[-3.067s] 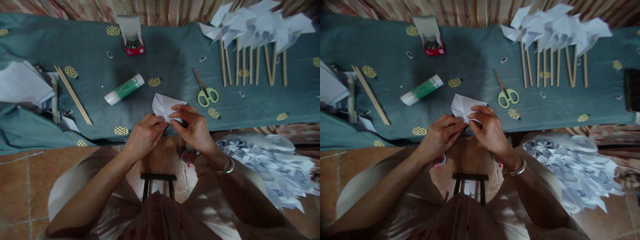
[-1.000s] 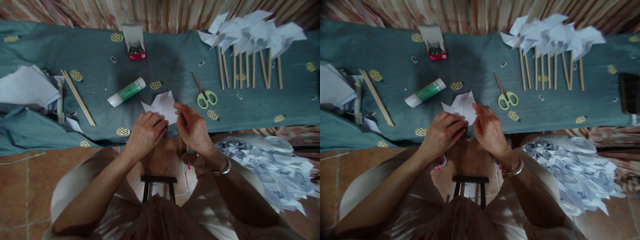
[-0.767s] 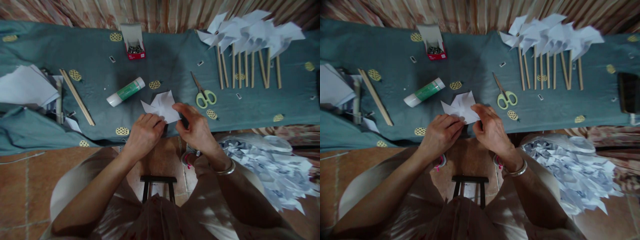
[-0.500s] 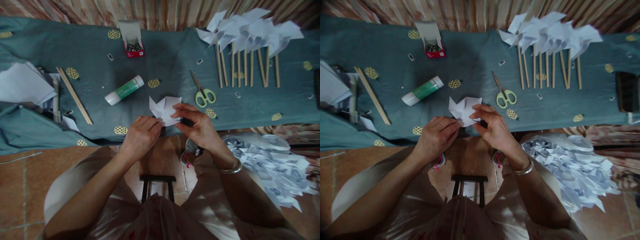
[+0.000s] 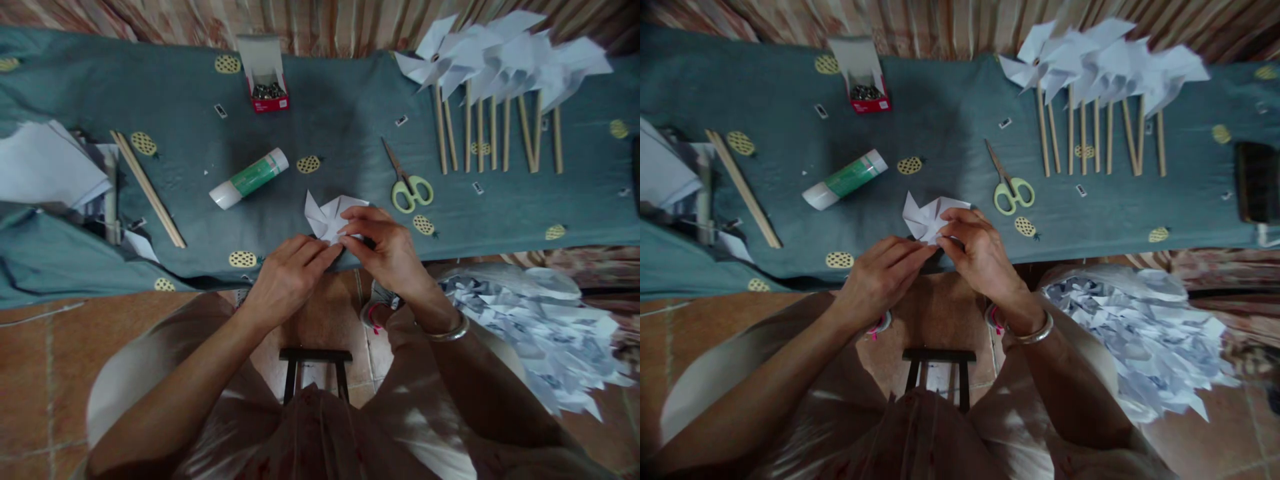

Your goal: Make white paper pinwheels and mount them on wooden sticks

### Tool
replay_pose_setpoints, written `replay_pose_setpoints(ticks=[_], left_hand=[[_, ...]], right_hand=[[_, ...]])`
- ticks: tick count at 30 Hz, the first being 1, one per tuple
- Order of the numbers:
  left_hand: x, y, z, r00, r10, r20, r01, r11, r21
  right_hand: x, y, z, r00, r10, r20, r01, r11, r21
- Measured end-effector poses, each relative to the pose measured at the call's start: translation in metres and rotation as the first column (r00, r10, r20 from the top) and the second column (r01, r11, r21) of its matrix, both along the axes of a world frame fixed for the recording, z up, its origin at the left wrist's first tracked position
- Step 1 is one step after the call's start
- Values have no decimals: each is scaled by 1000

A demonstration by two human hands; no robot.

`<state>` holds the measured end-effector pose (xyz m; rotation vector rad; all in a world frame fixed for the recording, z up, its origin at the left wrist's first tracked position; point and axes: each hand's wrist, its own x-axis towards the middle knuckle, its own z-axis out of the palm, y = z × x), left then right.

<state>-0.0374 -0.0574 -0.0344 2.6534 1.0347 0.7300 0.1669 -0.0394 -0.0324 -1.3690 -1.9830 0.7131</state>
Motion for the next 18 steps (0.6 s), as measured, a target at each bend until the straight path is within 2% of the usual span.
replay_pose_setpoints(ticks=[5,18], left_hand=[[0,0,1,999,-11,40,11,1000,-2],[2,2,-3,998,20,67,-16,999,-50]], right_hand=[[-3,-2,0,998,-25,53,23,998,53],[-4,-6,0,997,-52,53,47,994,96]])
